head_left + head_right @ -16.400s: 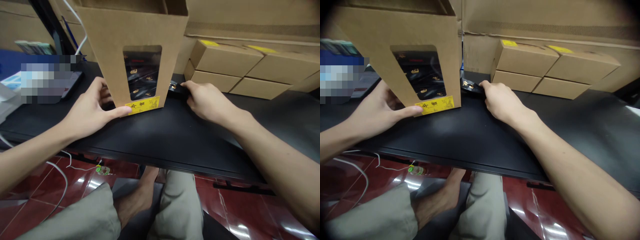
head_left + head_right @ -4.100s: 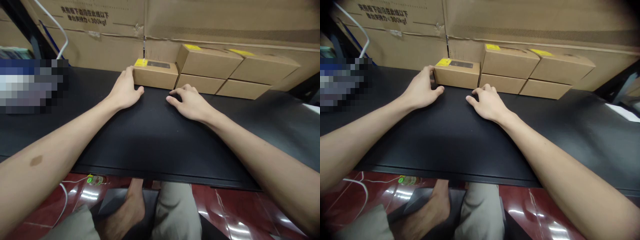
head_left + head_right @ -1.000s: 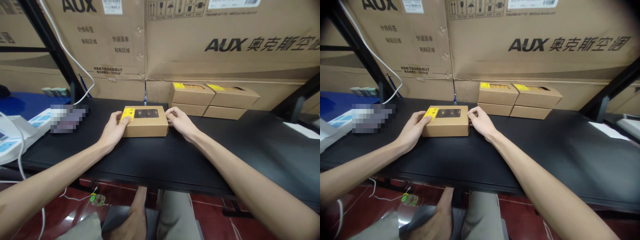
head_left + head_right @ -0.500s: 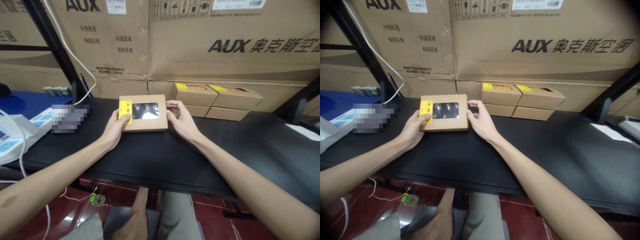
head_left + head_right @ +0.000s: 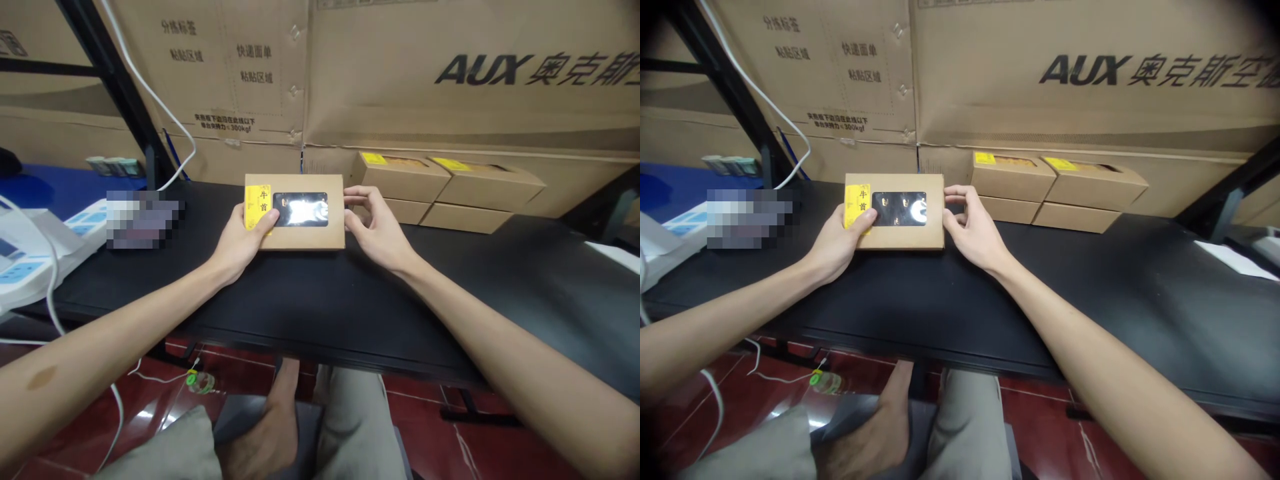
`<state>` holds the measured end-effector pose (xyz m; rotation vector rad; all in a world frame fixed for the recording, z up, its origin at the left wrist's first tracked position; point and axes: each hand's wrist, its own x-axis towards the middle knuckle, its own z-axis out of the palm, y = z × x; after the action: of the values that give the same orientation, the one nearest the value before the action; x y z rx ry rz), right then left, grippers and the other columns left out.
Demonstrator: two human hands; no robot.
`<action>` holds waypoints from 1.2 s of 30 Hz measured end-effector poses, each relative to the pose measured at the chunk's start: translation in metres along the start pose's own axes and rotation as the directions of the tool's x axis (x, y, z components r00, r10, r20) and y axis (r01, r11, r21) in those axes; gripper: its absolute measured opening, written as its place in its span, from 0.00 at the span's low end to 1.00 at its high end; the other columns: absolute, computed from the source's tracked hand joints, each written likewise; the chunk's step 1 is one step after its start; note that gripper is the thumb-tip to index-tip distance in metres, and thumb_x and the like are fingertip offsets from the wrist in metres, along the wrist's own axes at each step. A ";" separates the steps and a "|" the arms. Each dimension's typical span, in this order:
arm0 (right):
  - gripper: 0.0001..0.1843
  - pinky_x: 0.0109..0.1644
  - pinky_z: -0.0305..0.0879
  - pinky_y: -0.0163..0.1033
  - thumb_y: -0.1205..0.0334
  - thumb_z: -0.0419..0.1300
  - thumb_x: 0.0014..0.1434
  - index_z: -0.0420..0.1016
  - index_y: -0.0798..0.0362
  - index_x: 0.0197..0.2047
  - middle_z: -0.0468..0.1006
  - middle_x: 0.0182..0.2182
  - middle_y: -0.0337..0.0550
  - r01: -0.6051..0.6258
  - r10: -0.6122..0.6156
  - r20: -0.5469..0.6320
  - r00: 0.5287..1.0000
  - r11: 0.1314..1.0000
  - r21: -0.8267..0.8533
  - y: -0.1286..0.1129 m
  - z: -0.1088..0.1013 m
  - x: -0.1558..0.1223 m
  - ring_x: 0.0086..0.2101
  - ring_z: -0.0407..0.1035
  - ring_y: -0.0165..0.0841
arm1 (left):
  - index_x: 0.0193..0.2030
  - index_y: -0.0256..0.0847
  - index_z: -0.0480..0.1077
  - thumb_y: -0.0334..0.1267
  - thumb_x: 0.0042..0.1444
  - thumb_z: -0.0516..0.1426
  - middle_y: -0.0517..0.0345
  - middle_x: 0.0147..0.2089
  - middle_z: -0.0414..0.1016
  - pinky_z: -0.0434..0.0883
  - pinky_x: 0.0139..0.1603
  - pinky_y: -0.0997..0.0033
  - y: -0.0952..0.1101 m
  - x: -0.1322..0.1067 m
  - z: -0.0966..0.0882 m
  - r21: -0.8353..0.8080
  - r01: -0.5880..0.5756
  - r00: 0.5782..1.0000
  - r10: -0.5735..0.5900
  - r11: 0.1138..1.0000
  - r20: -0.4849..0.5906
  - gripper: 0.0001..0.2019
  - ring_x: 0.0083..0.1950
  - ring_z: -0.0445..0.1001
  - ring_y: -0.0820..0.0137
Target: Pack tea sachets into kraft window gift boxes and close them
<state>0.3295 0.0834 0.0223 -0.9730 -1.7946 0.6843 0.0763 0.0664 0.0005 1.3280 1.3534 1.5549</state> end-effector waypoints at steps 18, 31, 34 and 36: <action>0.23 0.49 0.82 0.46 0.46 0.61 0.65 0.64 0.45 0.57 0.73 0.61 0.51 -0.007 0.008 0.027 1.000 0.999 -0.036 -0.001 -0.004 0.000 0.63 0.68 0.44 | 0.50 0.42 0.71 0.57 0.50 0.71 0.43 0.57 0.80 0.70 0.70 0.44 -0.002 0.003 -0.001 0.026 0.000 1.000 0.000 1.000 -0.005 0.29 0.63 0.77 0.47; 0.28 0.48 0.82 0.45 0.41 0.63 0.64 0.63 0.47 0.59 0.73 0.59 0.51 0.071 -0.070 0.042 0.997 0.997 -0.022 0.015 -0.006 0.005 0.60 0.70 0.43 | 0.52 0.40 0.70 0.58 0.52 0.70 0.43 0.59 0.79 0.70 0.69 0.45 -0.005 0.004 -0.003 0.050 -0.027 1.000 0.027 0.998 0.003 0.30 0.62 0.78 0.49; 0.28 0.48 0.82 0.45 0.41 0.63 0.64 0.63 0.47 0.59 0.74 0.58 0.51 0.072 -0.071 0.042 0.997 0.997 -0.026 0.015 -0.006 0.005 0.61 0.69 0.44 | 0.52 0.41 0.70 0.59 0.52 0.70 0.43 0.58 0.79 0.70 0.68 0.45 -0.006 0.005 -0.003 0.039 -0.034 0.999 0.034 0.999 0.009 0.30 0.62 0.78 0.49; 0.28 0.48 0.82 0.45 0.41 0.64 0.64 0.64 0.46 0.59 0.74 0.58 0.50 0.074 -0.073 0.040 0.997 0.997 -0.023 0.015 -0.006 0.005 0.61 0.69 0.44 | 0.51 0.40 0.70 0.59 0.51 0.71 0.43 0.58 0.79 0.70 0.69 0.44 -0.007 0.005 -0.003 0.032 -0.033 0.999 0.033 0.999 0.009 0.30 0.62 0.78 0.49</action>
<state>0.3388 0.0955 0.0152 -0.9110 -1.8674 0.6405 0.0713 0.0720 -0.0049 1.3812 1.3628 1.5543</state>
